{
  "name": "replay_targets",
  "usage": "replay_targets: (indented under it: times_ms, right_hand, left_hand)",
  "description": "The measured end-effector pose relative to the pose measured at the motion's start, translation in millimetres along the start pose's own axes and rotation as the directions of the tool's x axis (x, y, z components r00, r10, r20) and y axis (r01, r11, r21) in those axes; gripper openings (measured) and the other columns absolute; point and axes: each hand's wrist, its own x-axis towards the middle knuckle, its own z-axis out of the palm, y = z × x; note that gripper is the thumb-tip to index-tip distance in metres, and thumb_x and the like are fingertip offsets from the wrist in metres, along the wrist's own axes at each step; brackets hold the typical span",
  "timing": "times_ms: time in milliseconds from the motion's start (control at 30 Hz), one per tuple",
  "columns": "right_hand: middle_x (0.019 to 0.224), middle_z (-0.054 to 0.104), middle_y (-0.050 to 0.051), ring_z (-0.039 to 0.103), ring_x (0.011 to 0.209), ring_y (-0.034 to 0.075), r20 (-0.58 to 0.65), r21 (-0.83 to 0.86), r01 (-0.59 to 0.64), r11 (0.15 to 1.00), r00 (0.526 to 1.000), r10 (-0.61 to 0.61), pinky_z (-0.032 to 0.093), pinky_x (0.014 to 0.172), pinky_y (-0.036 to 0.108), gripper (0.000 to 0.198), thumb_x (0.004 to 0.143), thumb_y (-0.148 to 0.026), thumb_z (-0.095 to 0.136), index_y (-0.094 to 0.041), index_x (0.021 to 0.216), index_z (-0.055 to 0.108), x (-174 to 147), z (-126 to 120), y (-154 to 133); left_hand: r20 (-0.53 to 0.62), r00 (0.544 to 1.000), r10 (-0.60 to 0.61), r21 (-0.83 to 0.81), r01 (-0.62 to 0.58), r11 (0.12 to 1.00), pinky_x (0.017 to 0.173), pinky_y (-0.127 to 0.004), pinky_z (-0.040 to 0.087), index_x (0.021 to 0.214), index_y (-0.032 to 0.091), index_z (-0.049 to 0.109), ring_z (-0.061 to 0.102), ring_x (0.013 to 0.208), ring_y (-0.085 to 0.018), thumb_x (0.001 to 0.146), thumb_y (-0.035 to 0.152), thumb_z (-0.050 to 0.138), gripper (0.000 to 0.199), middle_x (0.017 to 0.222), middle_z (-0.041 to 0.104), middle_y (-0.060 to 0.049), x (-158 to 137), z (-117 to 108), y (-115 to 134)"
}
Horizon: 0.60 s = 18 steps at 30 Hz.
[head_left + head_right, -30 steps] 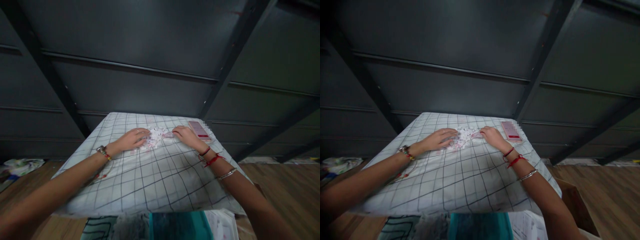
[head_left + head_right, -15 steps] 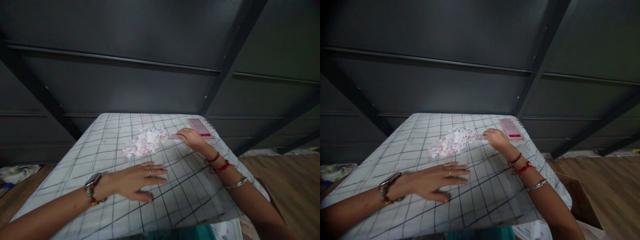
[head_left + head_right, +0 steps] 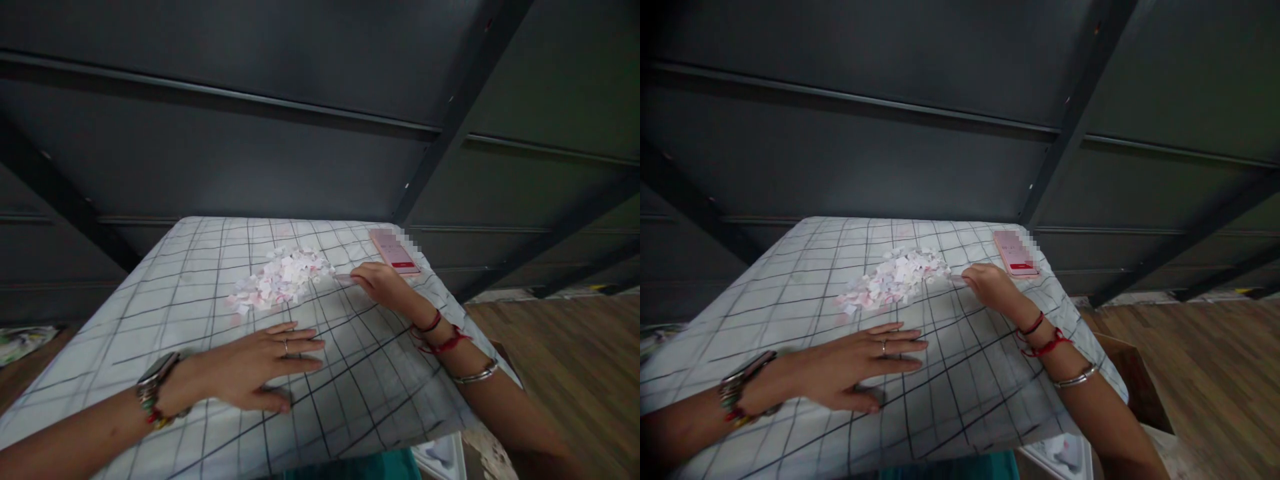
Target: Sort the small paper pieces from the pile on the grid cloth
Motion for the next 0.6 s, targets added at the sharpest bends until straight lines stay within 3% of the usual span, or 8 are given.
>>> replay_targets:
  times_ms: [167,233,333,433,600]
  right_hand:
    - [0.08,0.062,0.006,0.055,0.076,0.015,-0.081,0.004,-0.042,0.999,0.996,0.042,0.039,0.069,0.026,0.02,0.088,-0.021,0.041,-0.016,0.083,0.06,-0.2,2.4,-1.5]
    - [0.076,0.061,0.006,0.054,0.073,0.015,-0.052,-0.019,-0.045,0.999,0.998,0.044,0.038,0.067,0.026,0.021,0.087,-0.021,0.041,-0.016,0.081,0.06,-0.8,0.3,-7.3]
    - [0.07,0.058,0.003,0.051,0.067,0.013,0.045,-0.003,0.058,0.998,0.997,-0.058,0.036,0.064,0.024,0.02,0.087,-0.021,0.042,-0.016,0.08,0.06,-1.3,-4.1,-22.2]
    - [0.072,0.059,0.003,0.051,0.068,0.013,0.05,0.06,0.158,0.986,0.986,-0.161,0.037,0.065,0.024,0.02,0.088,-0.022,0.041,-0.016,0.083,0.06,-0.3,-3.4,-33.9]
    - [0.078,0.061,0.005,0.052,0.075,0.015,-0.068,-0.004,0.052,0.999,0.996,-0.053,0.038,0.071,0.027,0.021,0.089,-0.022,0.04,-0.016,0.086,0.06,3.4,6.7,-36.3]
  left_hand:
    - [-0.026,1.0,0.008,0.002,-0.008,1.0,0.109,-0.038,0.016,0.135,0.023,0.03,0.022,0.131,-0.024,0.085,0.047,0.048,0.059,0.141,0.028,-0.005,0.2,0.9,-0.3]
    - [-0.028,1.0,0.007,0.011,-0.006,1.0,0.109,-0.039,0.016,0.135,0.023,0.03,0.023,0.131,-0.024,0.085,0.046,0.048,0.058,0.141,0.028,-0.006,0.0,2.5,-0.7]
    - [-0.028,1.0,0.008,0.028,-0.008,1.0,0.108,-0.039,0.016,0.135,0.022,0.03,0.023,0.131,-0.024,0.085,0.046,0.048,0.058,0.141,0.028,-0.006,-0.6,5.2,-1.6]
    - [-0.046,0.999,0.02,0.044,-0.018,0.999,0.109,-0.039,0.016,0.135,0.022,0.03,0.023,0.131,-0.023,0.085,0.046,0.048,0.058,0.142,0.027,-0.006,-0.8,7.0,-2.1]
    - [-0.036,0.999,0.015,0.059,-0.013,0.998,0.108,-0.04,0.017,0.134,0.021,0.031,0.023,0.13,-0.024,0.085,0.046,0.048,0.058,0.141,0.027,-0.007,0.0,6.5,-1.2]
